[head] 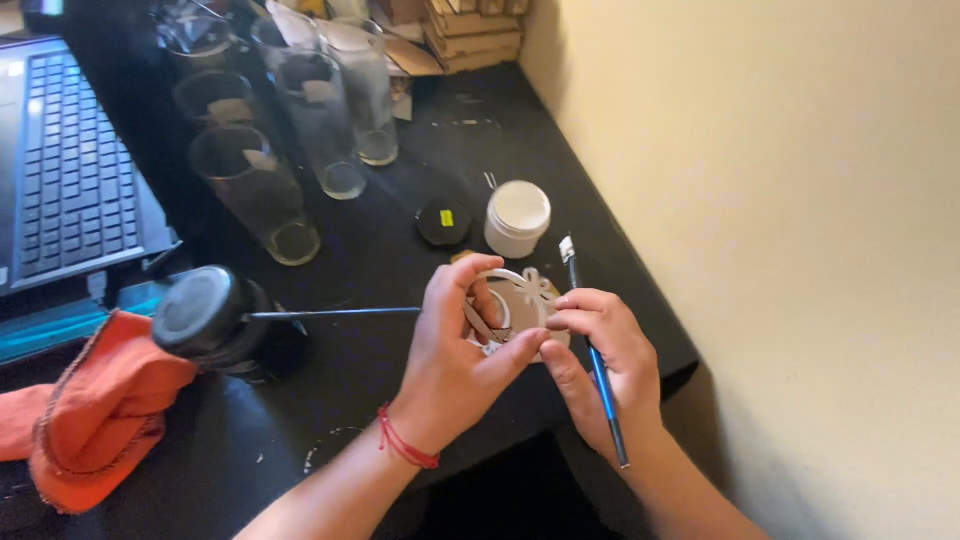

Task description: Painting a small white decorative cutout with white paint using a brush at a desk.

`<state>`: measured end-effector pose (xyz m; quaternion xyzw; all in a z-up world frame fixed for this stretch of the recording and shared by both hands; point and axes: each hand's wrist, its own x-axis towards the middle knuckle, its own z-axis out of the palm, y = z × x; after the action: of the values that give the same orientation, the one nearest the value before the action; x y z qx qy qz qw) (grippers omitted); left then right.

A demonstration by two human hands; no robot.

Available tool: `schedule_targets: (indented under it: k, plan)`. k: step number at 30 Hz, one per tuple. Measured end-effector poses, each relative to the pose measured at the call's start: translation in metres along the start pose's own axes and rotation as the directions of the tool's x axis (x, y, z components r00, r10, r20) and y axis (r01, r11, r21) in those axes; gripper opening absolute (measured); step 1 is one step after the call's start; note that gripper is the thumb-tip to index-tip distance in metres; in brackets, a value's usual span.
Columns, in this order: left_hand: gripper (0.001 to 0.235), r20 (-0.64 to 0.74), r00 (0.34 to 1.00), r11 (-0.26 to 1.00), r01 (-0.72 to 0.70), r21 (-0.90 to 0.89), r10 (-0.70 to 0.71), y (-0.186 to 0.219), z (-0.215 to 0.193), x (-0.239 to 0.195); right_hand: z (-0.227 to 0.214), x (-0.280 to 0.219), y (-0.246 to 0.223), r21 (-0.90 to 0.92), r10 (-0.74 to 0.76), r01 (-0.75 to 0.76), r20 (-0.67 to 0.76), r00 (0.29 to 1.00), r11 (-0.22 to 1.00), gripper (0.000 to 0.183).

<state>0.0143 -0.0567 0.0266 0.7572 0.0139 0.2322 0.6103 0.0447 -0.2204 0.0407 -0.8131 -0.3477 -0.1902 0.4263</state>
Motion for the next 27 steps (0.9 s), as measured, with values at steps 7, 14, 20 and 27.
schedule_targets:
  k: [7,14,20,27]
  plan:
    - [0.033,0.092,0.986,0.984,-0.126,-0.125,0.138,-0.023,-0.015,-0.002,0.008,0.016,-0.004,-0.105,0.062,-0.067,-0.051,0.997,0.992,0.015]
    - [0.022,0.150,0.902,0.750,0.422,-0.509,-0.406,-0.038,-0.010,0.009,-0.016,0.054,0.005,-0.017,0.174,-0.175,-0.022,0.984,0.984,0.007]
    - [0.019,0.045,0.862,0.719,0.449,-0.530,-0.505,-0.052,-0.019,0.024,-0.015,0.111,0.033,0.150,-0.043,0.039,0.025,0.999,0.988,0.026]
    - [0.019,0.039,0.861,0.779,0.478,-0.405,-0.507,-0.071,-0.015,0.031,0.011,0.132,0.058,0.155,0.011,-0.030,0.125,0.992,0.988,0.021]
